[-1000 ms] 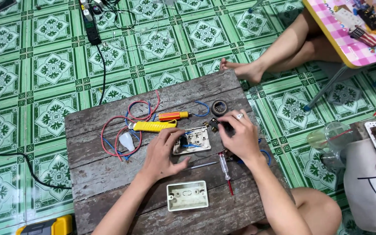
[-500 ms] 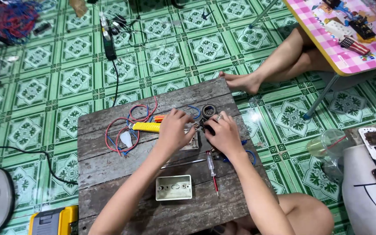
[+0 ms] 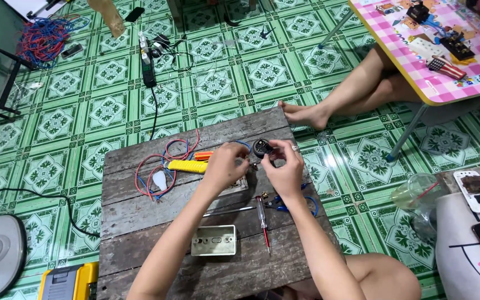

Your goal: Wiring an electrical switch assembly using a screwdriver and pliers

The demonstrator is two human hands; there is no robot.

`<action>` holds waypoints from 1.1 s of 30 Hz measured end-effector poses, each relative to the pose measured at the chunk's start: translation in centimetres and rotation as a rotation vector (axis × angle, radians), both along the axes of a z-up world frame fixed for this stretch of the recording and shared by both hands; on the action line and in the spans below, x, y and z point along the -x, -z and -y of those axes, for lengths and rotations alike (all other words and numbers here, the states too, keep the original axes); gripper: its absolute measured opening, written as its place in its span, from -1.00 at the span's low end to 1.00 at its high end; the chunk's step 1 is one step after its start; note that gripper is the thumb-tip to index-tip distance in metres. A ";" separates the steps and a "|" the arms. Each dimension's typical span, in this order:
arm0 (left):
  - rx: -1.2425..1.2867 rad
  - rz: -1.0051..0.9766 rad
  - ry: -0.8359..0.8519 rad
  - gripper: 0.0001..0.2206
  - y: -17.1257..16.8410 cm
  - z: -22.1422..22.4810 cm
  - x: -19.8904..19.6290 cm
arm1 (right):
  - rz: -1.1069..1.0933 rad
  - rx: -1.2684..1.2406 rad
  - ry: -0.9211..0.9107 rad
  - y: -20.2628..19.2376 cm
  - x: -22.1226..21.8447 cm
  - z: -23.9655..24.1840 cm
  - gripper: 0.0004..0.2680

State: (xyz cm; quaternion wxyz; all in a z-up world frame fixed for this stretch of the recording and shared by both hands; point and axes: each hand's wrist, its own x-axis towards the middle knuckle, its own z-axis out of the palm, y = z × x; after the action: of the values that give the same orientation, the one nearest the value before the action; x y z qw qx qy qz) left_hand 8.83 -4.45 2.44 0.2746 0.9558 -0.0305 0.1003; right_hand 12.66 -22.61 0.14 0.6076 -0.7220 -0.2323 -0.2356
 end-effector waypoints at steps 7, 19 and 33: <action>0.676 0.115 0.063 -0.77 -1.7 -1.3 2.6 | -0.276 -0.252 -0.204 0.5 0.2 -0.5 -0.80; 0.875 0.149 0.181 -0.83 -3.0 -1.9 3.1 | -0.442 -0.387 -0.550 0.1 2.1 -1.5 -0.75; 0.607 0.186 0.306 -0.90 -6.2 -2.9 4.2 | -0.414 -0.388 -0.559 0.5 2.5 -1.6 -0.76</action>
State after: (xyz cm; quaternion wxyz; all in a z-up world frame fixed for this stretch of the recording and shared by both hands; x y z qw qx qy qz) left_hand 4.66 -1.59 8.60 0.5540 0.8019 -0.1668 0.1490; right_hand 10.18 -20.98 -0.31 0.8073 -0.5352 -0.2437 0.0498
